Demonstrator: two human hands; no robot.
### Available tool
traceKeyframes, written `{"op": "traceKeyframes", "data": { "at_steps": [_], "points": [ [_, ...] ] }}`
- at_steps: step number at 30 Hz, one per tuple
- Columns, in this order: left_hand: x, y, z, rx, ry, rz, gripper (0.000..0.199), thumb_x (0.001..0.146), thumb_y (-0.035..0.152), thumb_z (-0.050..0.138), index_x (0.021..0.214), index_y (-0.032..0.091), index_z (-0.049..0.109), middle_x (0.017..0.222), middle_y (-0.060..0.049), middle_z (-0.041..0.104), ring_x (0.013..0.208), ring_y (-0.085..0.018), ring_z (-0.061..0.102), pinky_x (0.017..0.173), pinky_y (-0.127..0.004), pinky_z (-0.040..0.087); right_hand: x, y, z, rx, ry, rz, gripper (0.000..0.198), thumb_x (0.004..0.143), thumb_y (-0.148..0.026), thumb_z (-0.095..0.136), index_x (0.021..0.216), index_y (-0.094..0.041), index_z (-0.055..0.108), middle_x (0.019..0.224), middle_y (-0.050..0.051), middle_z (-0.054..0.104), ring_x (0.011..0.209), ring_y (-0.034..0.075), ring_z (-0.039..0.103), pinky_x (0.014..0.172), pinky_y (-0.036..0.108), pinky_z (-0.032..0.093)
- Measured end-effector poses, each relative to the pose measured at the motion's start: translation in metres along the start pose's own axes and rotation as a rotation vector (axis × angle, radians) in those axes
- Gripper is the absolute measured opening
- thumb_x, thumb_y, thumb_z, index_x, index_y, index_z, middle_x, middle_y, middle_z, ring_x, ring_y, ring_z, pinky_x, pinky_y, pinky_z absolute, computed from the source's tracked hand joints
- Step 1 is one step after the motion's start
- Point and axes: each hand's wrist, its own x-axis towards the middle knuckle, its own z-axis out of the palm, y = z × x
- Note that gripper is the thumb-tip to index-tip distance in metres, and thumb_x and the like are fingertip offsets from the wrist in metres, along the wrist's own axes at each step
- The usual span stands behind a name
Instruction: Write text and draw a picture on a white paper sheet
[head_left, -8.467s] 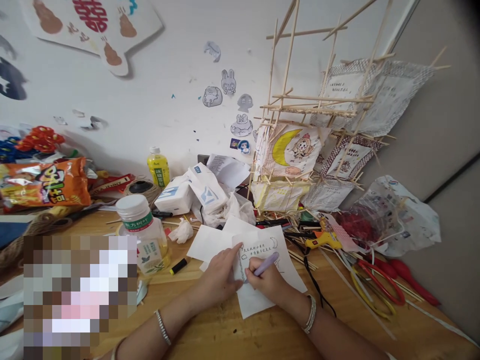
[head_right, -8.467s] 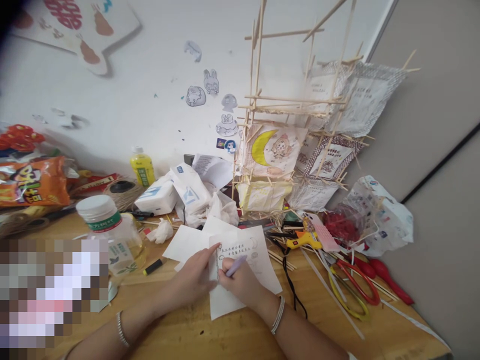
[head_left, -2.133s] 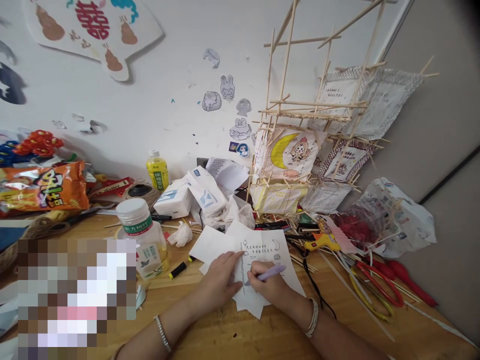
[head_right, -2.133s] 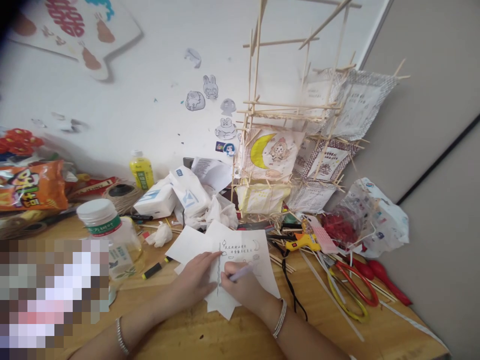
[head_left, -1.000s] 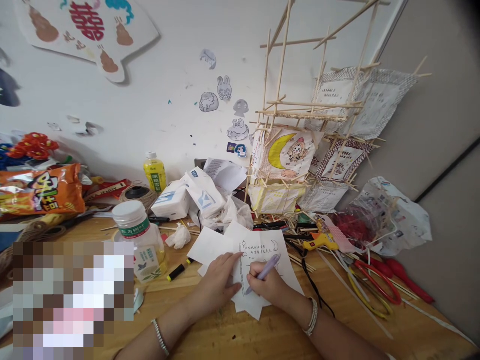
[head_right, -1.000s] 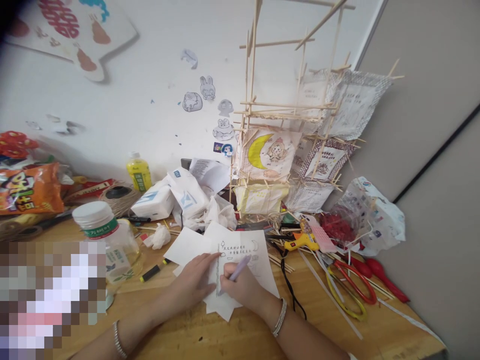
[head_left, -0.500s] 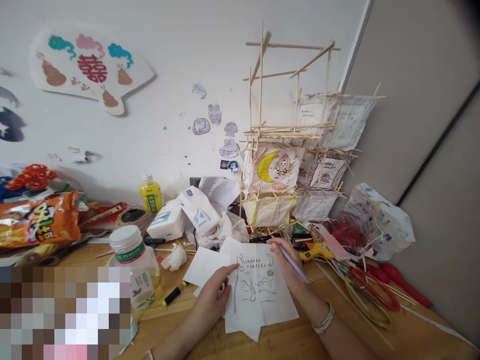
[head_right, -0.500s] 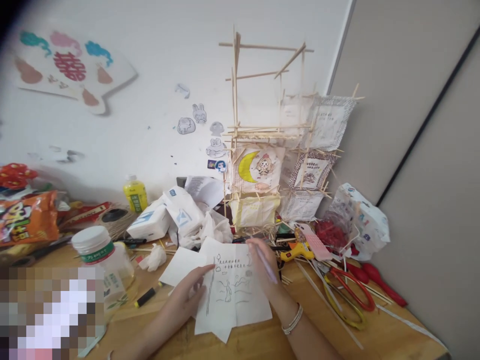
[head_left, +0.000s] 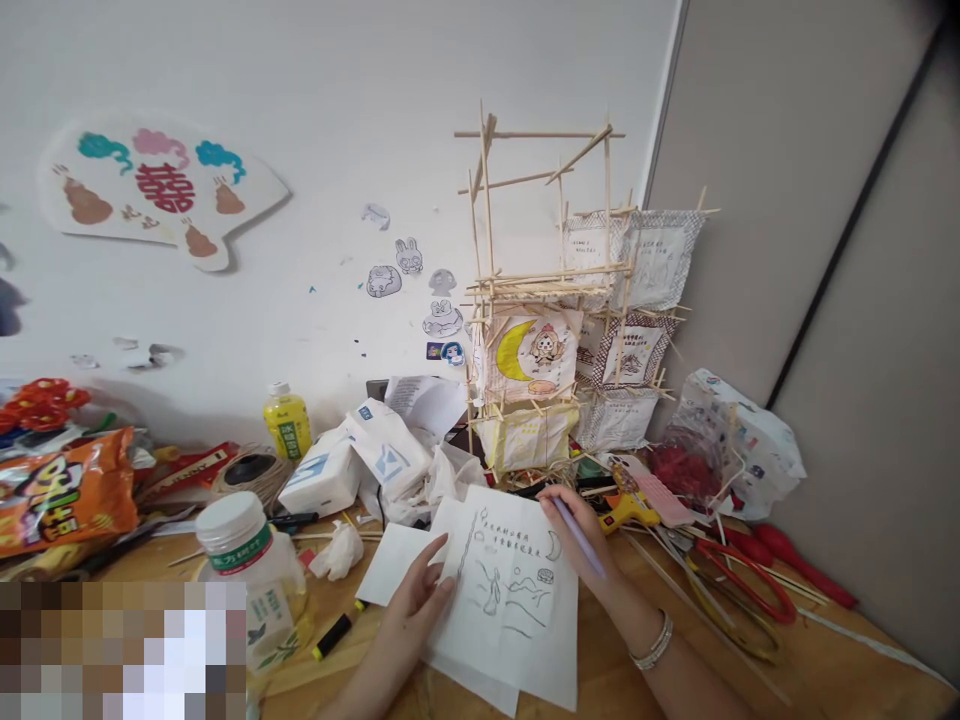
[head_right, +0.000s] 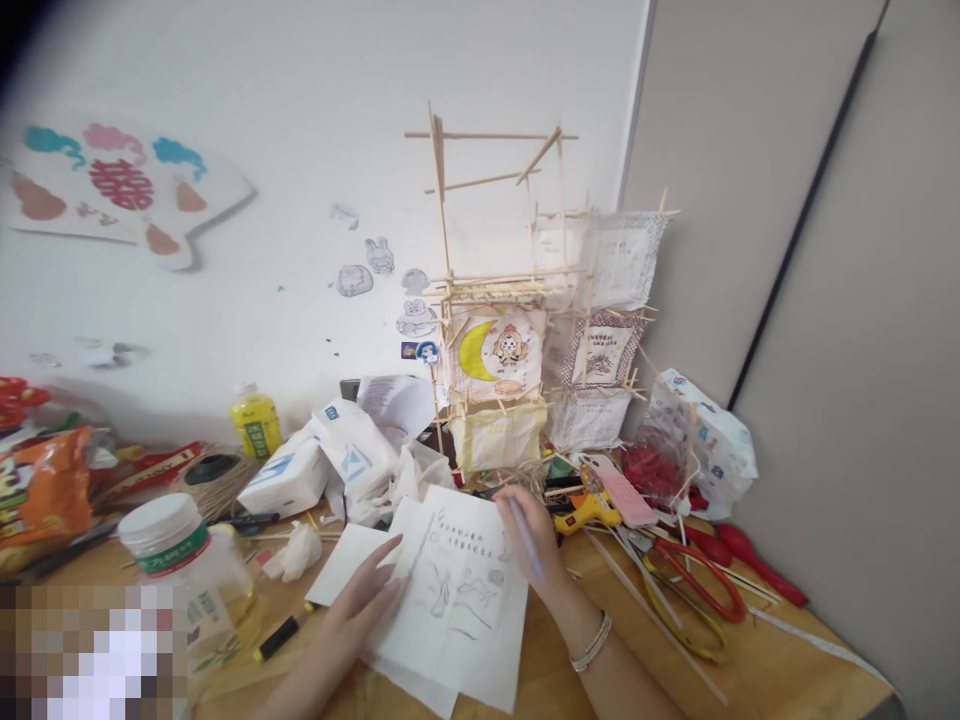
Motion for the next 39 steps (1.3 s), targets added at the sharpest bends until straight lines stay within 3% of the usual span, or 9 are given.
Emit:
{"op": "traceKeyframes", "data": {
  "at_steps": [2, 6, 12, 16, 20, 22, 25, 31, 39],
  "points": [
    [0.002, -0.001, 0.0, -0.066, -0.022, -0.055, 0.069, 0.075, 0.059, 0.055, 0.128, 0.022, 0.032, 0.098, -0.007, 0.063, 0.092, -0.027, 0.059, 0.078, -0.041, 0.046, 0.0, -0.001, -0.002, 0.038, 0.076, 0.048, 0.021, 0.081, -0.037, 0.049, 0.08, -0.018, 0.059, 0.081, 0.006, 0.063, 0.078, 0.022, 0.058, 0.071, 0.031, 0.044],
    [0.005, -0.002, 0.001, -0.12, -0.004, -0.136, 0.08, 0.06, 0.057, 0.068, 0.123, 0.019, 0.038, 0.093, -0.006, 0.064, 0.063, -0.02, 0.064, 0.066, -0.037, 0.049, 0.002, 0.002, -0.008, 0.072, 0.169, 0.094, 0.021, 0.078, -0.038, 0.052, 0.082, -0.018, 0.059, 0.085, 0.007, 0.064, 0.082, 0.024, 0.057, 0.073, 0.032, 0.044],
    [0.005, 0.003, -0.004, -0.19, 0.211, -0.102, 0.059, 0.059, 0.047, 0.071, 0.106, 0.015, 0.055, 0.062, 0.003, 0.058, 0.048, -0.015, 0.056, 0.054, -0.029, 0.047, 0.008, 0.004, -0.017, 0.1, 0.028, 0.188, 0.018, 0.07, -0.033, 0.056, 0.078, -0.017, 0.062, 0.079, 0.006, 0.064, 0.078, 0.024, 0.058, 0.07, 0.032, 0.044],
    [0.001, 0.013, -0.006, -0.348, 0.351, -0.078, 0.066, 0.057, 0.041, 0.075, 0.115, 0.017, 0.054, 0.067, 0.0, 0.064, 0.058, -0.019, 0.06, 0.052, -0.026, 0.047, 0.007, 0.0, -0.016, 0.111, -0.097, 0.223, 0.016, 0.066, -0.029, 0.058, 0.077, -0.018, 0.062, 0.071, 0.003, 0.061, 0.07, 0.021, 0.057, 0.065, 0.03, 0.043],
    [-0.001, 0.021, -0.003, -0.57, 0.42, -0.075, 0.086, 0.063, 0.036, 0.075, 0.136, 0.027, 0.03, 0.086, -0.004, 0.068, 0.08, -0.025, 0.065, 0.067, -0.033, 0.052, 0.001, -0.005, -0.007, 0.108, -0.059, 0.148, 0.017, 0.067, -0.031, 0.058, 0.077, -0.018, 0.061, 0.074, 0.004, 0.061, 0.071, 0.022, 0.057, 0.066, 0.031, 0.044],
    [0.0, 0.017, 0.0, -0.64, 0.379, -0.127, 0.08, 0.065, 0.037, 0.074, 0.133, 0.025, 0.035, 0.098, -0.008, 0.067, 0.088, -0.028, 0.064, 0.073, -0.038, 0.052, -0.002, -0.007, -0.002, 0.097, -0.027, 0.111, 0.017, 0.071, -0.033, 0.057, 0.078, -0.018, 0.06, 0.077, 0.005, 0.062, 0.073, 0.022, 0.057, 0.068, 0.032, 0.044],
    [0.002, 0.005, 0.003, -0.591, 0.263, -0.215, 0.062, 0.06, 0.033, 0.078, 0.115, 0.017, 0.053, 0.108, -0.013, 0.064, 0.095, -0.032, 0.062, 0.077, -0.041, 0.052, -0.005, -0.008, 0.001, 0.094, -0.025, 0.069, 0.018, 0.075, -0.033, 0.055, 0.082, -0.018, 0.06, 0.082, 0.007, 0.063, 0.077, 0.023, 0.058, 0.07, 0.032, 0.045],
    [0.008, -0.01, -0.002, -0.514, 0.386, -0.138, 0.068, 0.048, 0.031, 0.084, 0.107, 0.015, 0.055, 0.095, -0.012, 0.069, 0.088, -0.032, 0.064, 0.07, -0.038, 0.054, -0.001, -0.005, -0.003, 0.189, 0.04, 0.074, 0.021, 0.073, -0.036, 0.06, 0.085, -0.018, 0.059, 0.085, 0.007, 0.064, 0.079, 0.023, 0.059, 0.074, 0.034, 0.046],
    [0.001, 0.019, 0.004, -0.526, 0.485, -0.078, 0.072, 0.05, 0.027, 0.082, 0.115, 0.018, 0.052, 0.09, -0.008, 0.07, 0.071, -0.025, 0.067, 0.053, -0.026, 0.053, 0.001, -0.018, -0.01, 0.252, 0.055, 0.159, 0.022, 0.068, -0.035, 0.063, 0.083, -0.019, 0.059, 0.078, 0.005, 0.063, 0.076, 0.022, 0.059, 0.071, 0.032, 0.046]
  ]
}}
